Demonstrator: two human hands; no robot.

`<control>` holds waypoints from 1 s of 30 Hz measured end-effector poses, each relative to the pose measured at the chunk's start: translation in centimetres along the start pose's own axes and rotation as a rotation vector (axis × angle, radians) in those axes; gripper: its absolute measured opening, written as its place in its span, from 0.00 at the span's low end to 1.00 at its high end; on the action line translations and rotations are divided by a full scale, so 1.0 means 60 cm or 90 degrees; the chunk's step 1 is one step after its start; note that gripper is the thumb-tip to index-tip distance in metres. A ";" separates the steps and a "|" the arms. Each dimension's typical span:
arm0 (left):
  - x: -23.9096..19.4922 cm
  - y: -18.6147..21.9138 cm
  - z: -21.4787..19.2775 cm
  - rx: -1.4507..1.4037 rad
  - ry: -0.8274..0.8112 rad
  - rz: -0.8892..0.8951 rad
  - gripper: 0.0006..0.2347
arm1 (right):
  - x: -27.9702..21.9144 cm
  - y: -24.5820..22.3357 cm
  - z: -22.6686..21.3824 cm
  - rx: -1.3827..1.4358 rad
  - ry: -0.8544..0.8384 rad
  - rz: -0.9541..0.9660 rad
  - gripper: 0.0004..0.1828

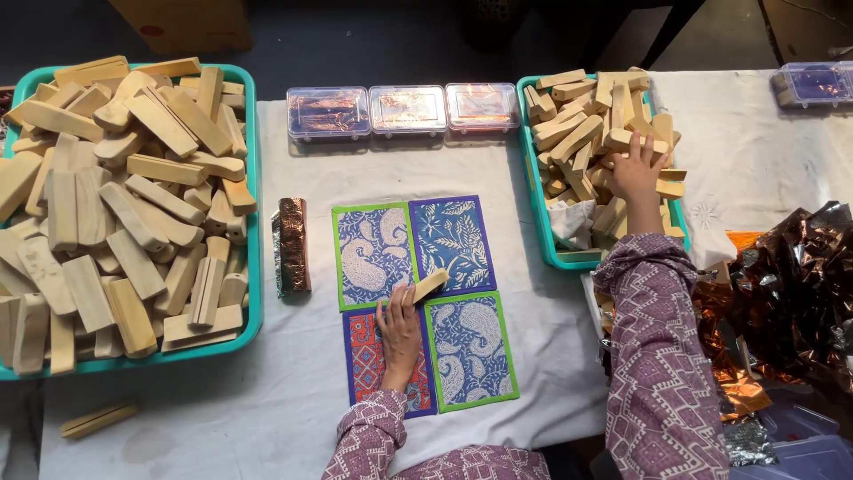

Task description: The person wipes a wooden block with a white cloth and then wraps it in a sheet of copper foil. They repeat this process with a second wooden block, carefully folding the foil around each item on a table covered with a white cloth.

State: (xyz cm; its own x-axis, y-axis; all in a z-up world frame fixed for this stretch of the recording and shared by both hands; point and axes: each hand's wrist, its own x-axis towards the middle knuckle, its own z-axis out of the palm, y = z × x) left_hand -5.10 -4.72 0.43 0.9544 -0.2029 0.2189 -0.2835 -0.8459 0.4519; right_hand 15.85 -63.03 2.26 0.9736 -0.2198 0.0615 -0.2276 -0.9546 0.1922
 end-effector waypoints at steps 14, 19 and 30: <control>-0.004 -0.003 0.003 -0.042 0.020 -0.007 0.28 | -0.200 -0.365 -0.240 0.590 0.328 -0.060 0.10; -0.007 -0.012 0.020 -0.089 0.105 -0.056 0.23 | -0.348 -0.513 -0.104 1.091 -0.177 -0.038 0.15; -0.005 -0.022 0.027 -0.088 0.168 -0.068 0.19 | -0.288 -0.312 -0.164 0.356 0.391 0.385 0.27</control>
State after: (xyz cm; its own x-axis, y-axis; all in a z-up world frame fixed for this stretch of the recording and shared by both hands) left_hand -4.85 -4.37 -1.64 0.9277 0.0337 0.3719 -0.2096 -0.7772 0.5933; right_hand 3.15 -39.39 7.23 0.4860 -0.7042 0.5176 -0.4838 -0.7100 -0.5118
